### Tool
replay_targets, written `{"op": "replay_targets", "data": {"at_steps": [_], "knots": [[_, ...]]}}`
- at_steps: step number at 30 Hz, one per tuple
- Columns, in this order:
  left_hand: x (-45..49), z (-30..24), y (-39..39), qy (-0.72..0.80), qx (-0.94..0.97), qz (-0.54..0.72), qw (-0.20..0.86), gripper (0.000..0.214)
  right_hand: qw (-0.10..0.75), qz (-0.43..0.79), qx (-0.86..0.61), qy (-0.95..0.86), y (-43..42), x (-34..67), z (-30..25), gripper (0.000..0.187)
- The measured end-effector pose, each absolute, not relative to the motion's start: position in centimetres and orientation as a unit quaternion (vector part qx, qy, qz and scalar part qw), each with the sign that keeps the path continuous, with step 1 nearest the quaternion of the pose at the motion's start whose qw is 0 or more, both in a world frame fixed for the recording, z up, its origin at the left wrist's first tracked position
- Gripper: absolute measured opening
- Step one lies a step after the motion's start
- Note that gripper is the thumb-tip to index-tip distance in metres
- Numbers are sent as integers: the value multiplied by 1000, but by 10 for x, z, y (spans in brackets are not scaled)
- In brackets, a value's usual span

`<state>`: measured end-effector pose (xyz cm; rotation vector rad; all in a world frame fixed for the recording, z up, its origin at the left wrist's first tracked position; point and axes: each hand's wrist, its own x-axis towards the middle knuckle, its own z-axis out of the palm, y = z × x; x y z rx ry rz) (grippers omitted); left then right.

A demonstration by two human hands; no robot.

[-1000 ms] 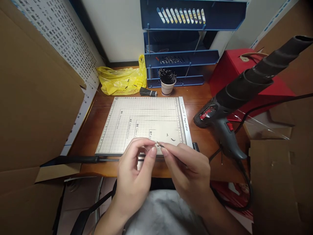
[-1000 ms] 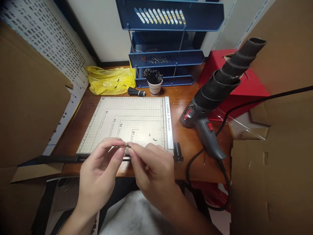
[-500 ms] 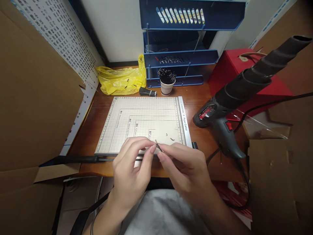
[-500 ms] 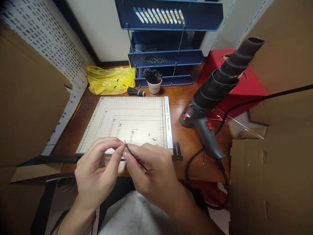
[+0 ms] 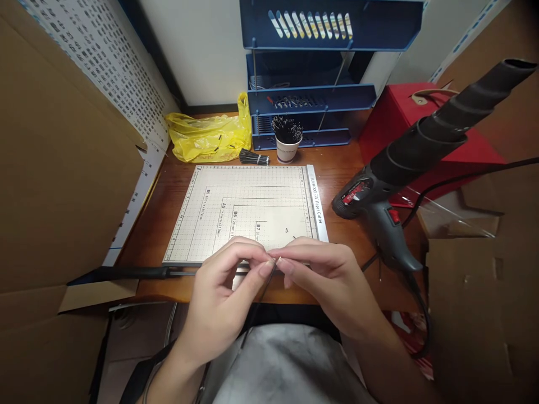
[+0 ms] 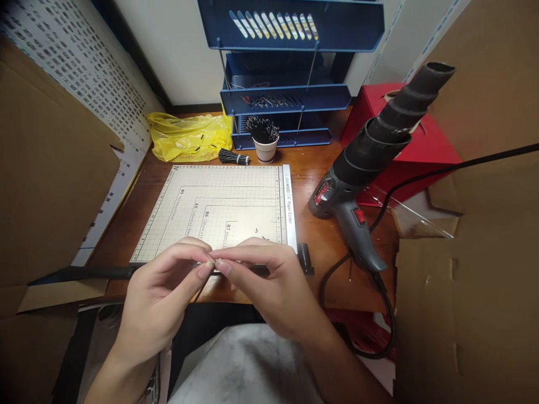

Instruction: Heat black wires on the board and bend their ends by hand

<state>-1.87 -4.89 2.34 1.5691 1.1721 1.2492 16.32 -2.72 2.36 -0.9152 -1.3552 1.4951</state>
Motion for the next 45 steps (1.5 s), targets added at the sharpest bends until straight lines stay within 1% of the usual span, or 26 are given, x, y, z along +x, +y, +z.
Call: {"op": "replay_targets", "data": {"at_steps": [3, 6, 10, 14, 20, 26, 30, 34, 36, 39, 42, 45], "knots": [[-18, 25, -49, 463, 607, 496, 413, 11, 470, 586, -377, -542, -27, 162, 23, 7], [-18, 26, -49, 453, 598, 494, 439, 10, 461, 636, -364, -501, -26, 162, 22, 7], [-19, 25, -48, 449, 574, 496, 473, 10, 414, 724, -336, -438, -22, 163, 23, 16], [-18, 25, -47, 453, 558, 491, 492, 9, 365, 765, -325, -419, -18, 164, 24, 25], [-18, 24, -49, 445, 532, 487, 530, 17, 318, 806, -299, -400, -18, 165, 23, 27], [-18, 17, -53, 429, 496, 474, 587, 22, 316, 830, -264, -377, -18, 166, 20, 22], [-20, 13, -52, 424, 489, 464, 605, 26, 311, 830, -277, -371, -20, 166, 18, 26], [-19, 9, -52, 427, 464, 469, 619, 25, 334, 808, -306, -378, -22, 164, 17, 28], [-15, 8, -51, 452, 465, 492, 581, 19, 360, 785, -334, -377, -23, 160, 17, 28], [-8, 8, -50, 507, 508, 529, 453, 6, 400, 746, -373, -380, -24, 154, 15, 26], [-2, 8, -50, 549, 540, 529, 356, 6, 427, 705, -408, -392, -29, 149, 13, 25], [-1, 8, -51, 570, 565, 514, 301, 8, 435, 653, -440, -437, -36, 147, 14, 24]]}}
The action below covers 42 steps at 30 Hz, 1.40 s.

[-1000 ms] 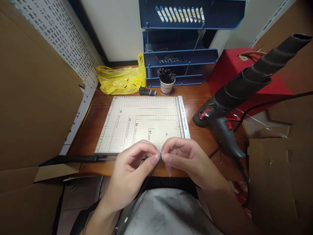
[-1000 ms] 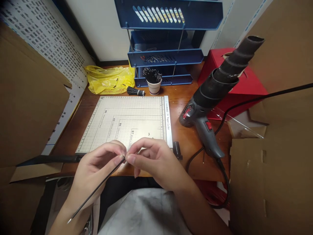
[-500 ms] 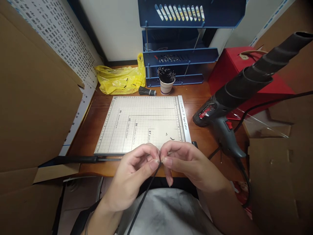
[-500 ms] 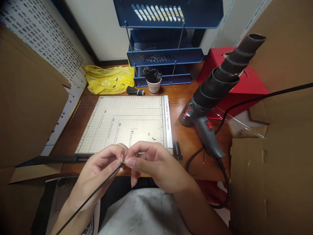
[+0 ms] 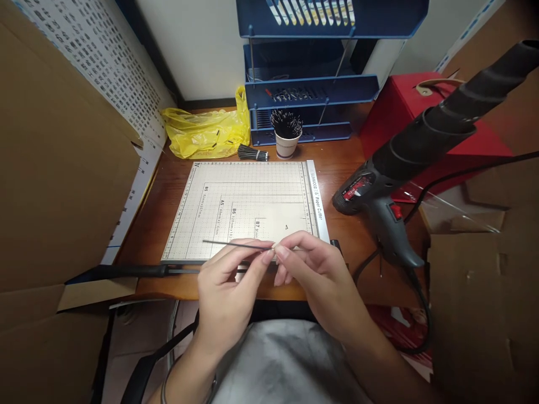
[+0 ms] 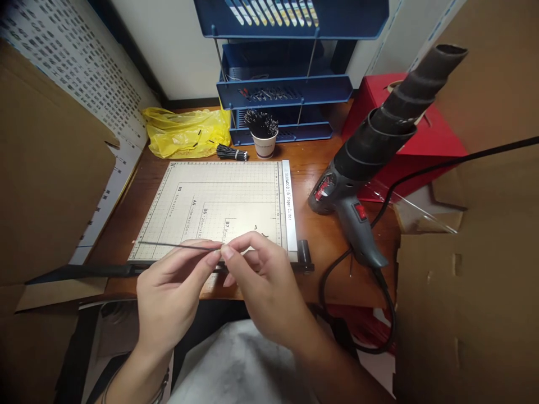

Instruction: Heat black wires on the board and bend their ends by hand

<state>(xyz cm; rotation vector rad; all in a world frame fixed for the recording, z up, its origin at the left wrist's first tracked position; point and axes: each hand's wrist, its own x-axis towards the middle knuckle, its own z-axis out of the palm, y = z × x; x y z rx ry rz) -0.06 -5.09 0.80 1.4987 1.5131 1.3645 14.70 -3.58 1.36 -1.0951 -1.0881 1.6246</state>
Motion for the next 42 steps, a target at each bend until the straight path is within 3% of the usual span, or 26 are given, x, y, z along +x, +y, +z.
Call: {"op": "replay_targets", "data": {"at_steps": [7, 11, 17, 24, 33, 35, 42], "knots": [[-2, 6, -51, 530, 660, 501, 182, 14, 456, 471, -495, -570, -42, 143, 16, 15], [-3, 8, -50, 506, 702, 486, 119, 19, 464, 431, -491, -598, -44, 142, 14, 9], [-7, 15, -49, 500, 731, 456, 81, 20, 413, 444, -468, -643, -42, 144, 16, 18], [-13, 23, -52, 501, 747, 422, 117, 17, 443, 427, -454, -645, -41, 143, 16, 15], [-23, 28, -49, 430, 793, 414, 121, 22, 393, 589, -443, -550, -38, 153, 25, 19], [-23, 26, -48, 431, 786, 420, 138, 22, 391, 548, -451, -586, -39, 152, 26, 20], [-18, 22, -51, 491, 729, 440, 184, 15, 407, 215, -455, -762, -44, 146, 20, 18]]}}
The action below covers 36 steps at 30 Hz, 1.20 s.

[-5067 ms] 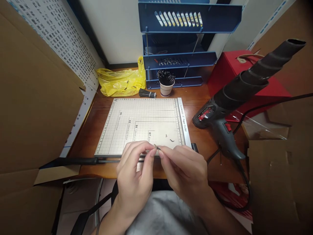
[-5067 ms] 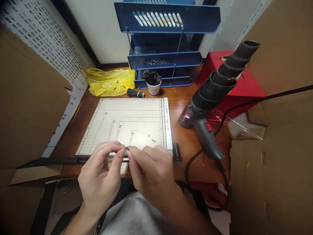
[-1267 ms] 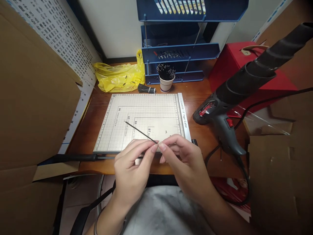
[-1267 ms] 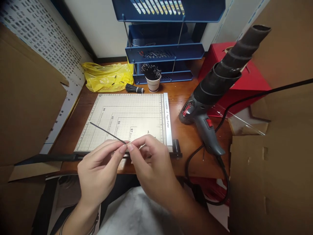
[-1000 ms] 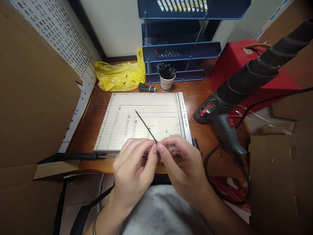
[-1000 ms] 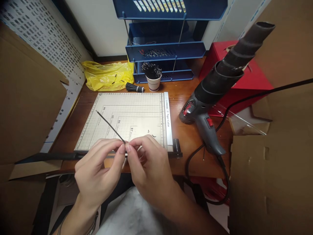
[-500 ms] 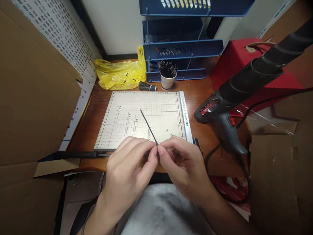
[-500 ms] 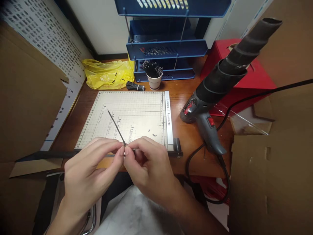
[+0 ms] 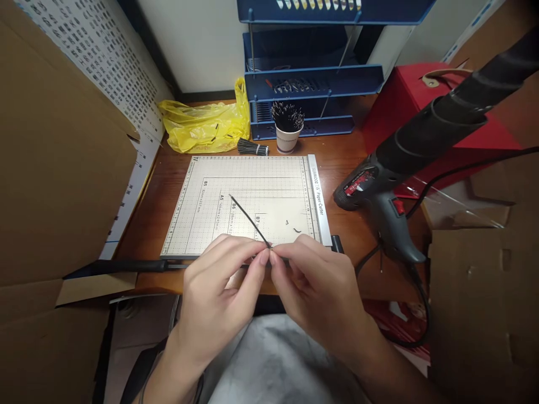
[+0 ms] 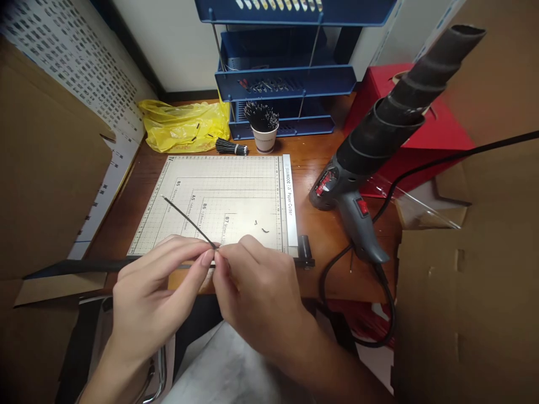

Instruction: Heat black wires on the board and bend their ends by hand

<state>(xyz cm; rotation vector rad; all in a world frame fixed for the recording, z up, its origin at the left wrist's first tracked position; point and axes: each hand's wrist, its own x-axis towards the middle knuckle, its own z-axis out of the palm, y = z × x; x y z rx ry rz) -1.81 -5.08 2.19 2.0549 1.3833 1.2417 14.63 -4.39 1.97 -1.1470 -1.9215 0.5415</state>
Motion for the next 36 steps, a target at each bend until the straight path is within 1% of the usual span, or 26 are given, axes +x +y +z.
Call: {"op": "replay_targets", "data": {"at_steps": [7, 12, 16, 20, 25, 29, 32, 36], "knots": [[-19, 25, -55, 488, 751, 425, 131, 17, 378, 112, -447, -803, -43, 148, 19, 24], [-16, 29, -55, 487, 760, 418, 101, 18, 360, 130, -428, -819, -43, 151, 23, 22], [-16, 33, -56, 484, 764, 416, 88, 17, 357, 194, -435, -804, -44, 153, 25, 21], [-17, 33, -56, 493, 757, 418, 98, 15, 364, 315, -432, -763, -43, 155, 27, 18], [-18, 34, -54, 504, 738, 423, 148, 13, 381, 455, -431, -679, -41, 153, 29, 19], [-19, 34, -51, 512, 708, 437, 211, 15, 406, 577, -427, -566, -41, 151, 29, 23], [-19, 32, -49, 518, 699, 433, 236, 16, 407, 591, -431, -547, -41, 151, 29, 24], [-19, 29, -49, 502, 711, 433, 232, 12, 397, 519, -444, -613, -42, 150, 29, 23]]}}
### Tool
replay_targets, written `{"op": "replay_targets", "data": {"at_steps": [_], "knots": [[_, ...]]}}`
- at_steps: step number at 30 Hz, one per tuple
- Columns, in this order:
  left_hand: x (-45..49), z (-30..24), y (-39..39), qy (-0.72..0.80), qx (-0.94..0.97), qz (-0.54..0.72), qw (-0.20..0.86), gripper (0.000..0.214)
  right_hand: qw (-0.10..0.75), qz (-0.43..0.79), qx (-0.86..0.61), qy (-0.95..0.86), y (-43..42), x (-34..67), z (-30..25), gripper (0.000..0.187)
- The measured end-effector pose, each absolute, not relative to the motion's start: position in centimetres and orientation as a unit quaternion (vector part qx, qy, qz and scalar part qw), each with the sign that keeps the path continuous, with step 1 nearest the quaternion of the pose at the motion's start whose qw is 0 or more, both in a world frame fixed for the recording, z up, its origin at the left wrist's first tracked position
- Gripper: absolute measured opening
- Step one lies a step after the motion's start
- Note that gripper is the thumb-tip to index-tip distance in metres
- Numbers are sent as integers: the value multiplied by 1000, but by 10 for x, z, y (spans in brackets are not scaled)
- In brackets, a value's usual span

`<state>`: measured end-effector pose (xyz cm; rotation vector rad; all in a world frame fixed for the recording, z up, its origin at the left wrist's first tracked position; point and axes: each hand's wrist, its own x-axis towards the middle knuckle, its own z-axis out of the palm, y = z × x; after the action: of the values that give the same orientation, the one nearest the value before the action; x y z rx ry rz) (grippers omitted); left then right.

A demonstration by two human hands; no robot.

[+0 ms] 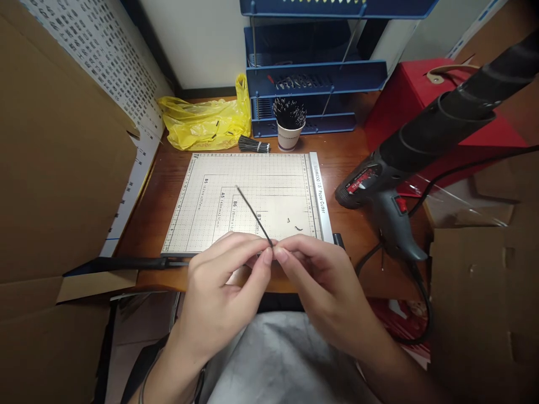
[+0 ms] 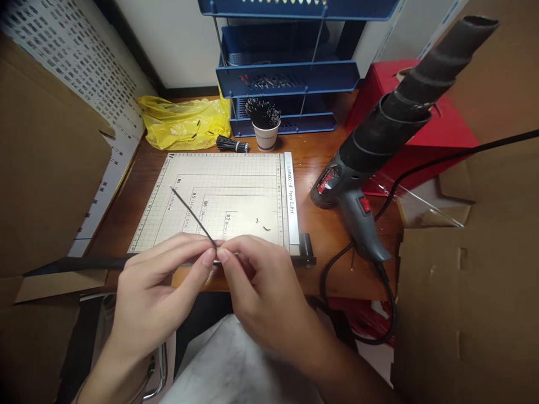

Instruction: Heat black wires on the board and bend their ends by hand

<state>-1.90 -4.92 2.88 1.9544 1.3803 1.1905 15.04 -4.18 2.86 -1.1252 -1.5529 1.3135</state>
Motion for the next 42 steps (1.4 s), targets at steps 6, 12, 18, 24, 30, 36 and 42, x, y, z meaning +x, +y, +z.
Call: {"op": "replay_targets", "data": {"at_steps": [6, 12, 18, 24, 30, 36, 42], "knots": [[-19, 27, -50, 487, 732, 427, 212, 14, 384, 385, -462, -700, -42, 149, 30, 26], [-18, 29, -54, 472, 763, 417, 146, 18, 380, 309, -446, -750, -43, 151, 28, 24], [-19, 35, -58, 484, 759, 406, 157, 18, 384, 299, -434, -758, -47, 152, 25, 17], [-16, 36, -59, 493, 743, 418, 172, 18, 399, 497, -435, -636, -49, 150, 29, 18], [-21, 42, -57, 496, 719, 432, 226, 17, 430, 624, -423, -497, -44, 150, 26, 19], [-22, 41, -54, 507, 709, 422, 250, 17, 424, 651, -396, -489, -45, 149, 25, 19], [-20, 37, -54, 496, 706, 428, 269, 14, 398, 591, -419, -563, -47, 150, 29, 23]]}}
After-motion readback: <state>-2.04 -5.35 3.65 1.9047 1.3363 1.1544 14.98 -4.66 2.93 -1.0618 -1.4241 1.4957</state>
